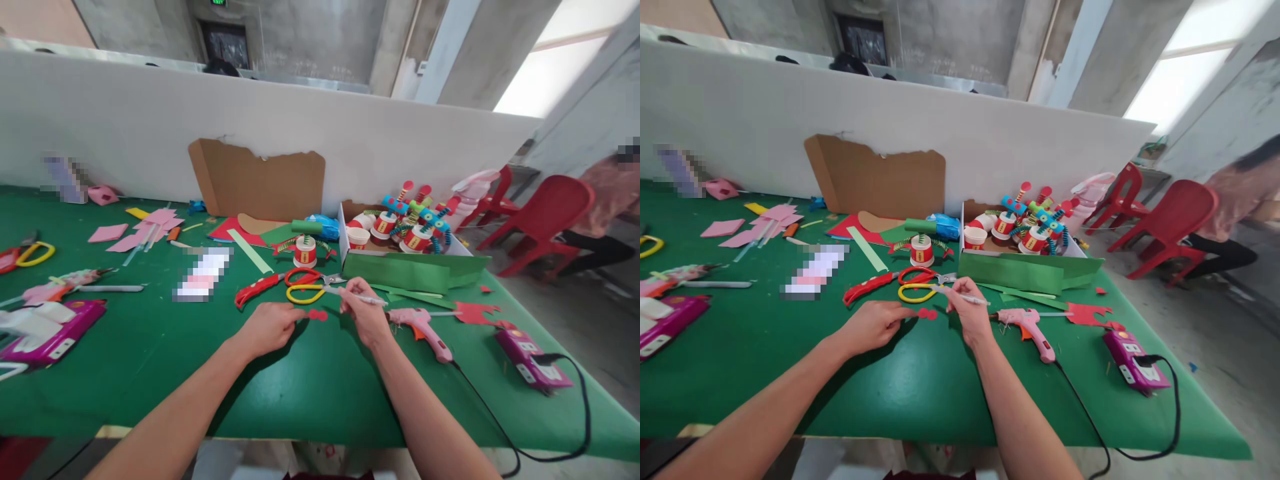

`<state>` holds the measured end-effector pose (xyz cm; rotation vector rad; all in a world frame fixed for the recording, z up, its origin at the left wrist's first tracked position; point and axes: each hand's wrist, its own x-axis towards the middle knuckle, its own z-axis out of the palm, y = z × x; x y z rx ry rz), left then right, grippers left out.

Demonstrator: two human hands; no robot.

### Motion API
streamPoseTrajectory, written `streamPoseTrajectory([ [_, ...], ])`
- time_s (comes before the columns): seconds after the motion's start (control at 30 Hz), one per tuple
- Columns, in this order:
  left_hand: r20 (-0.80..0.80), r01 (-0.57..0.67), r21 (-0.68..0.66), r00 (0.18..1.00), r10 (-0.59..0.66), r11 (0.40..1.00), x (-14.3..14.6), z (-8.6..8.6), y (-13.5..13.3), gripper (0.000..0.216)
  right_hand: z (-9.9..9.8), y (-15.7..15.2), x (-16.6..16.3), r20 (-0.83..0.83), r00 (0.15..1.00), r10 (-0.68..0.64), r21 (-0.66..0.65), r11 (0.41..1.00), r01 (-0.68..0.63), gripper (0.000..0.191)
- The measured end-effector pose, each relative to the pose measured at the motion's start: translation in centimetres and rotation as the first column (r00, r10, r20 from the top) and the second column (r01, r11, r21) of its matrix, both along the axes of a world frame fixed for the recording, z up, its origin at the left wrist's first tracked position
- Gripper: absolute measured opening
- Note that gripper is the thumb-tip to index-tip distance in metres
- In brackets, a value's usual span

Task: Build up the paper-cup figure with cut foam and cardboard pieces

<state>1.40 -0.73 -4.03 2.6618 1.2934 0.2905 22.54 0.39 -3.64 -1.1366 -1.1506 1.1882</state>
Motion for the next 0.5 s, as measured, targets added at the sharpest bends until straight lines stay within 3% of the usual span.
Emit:
streamPoseTrajectory([
  [0.1,-0.037,0.037,-0.016,0.999,-0.038,0.999,0.0,-0.1,0.2,0.044,-0.6,-0.5,-1.2,-0.2,0.979,-0.03,-0.123,0.992,0.005,0.022],
  [0.27,-0.061,0.037,-0.007,0.997,-0.037,0.999,0.0,0.1,0.2,0.047,-1.1,-0.4,-1.6,-0.24,0.971,0.007,-0.187,0.981,-0.053,0.024],
  [0.5,-0.04,0.042,-0.03,0.998,-0.044,0.999,-0.1,-0.1,0.1,0.045,-1.6,0.1,-1.3,-0.003,1.0,-0.019,-0.096,0.995,0.019,0.015],
])
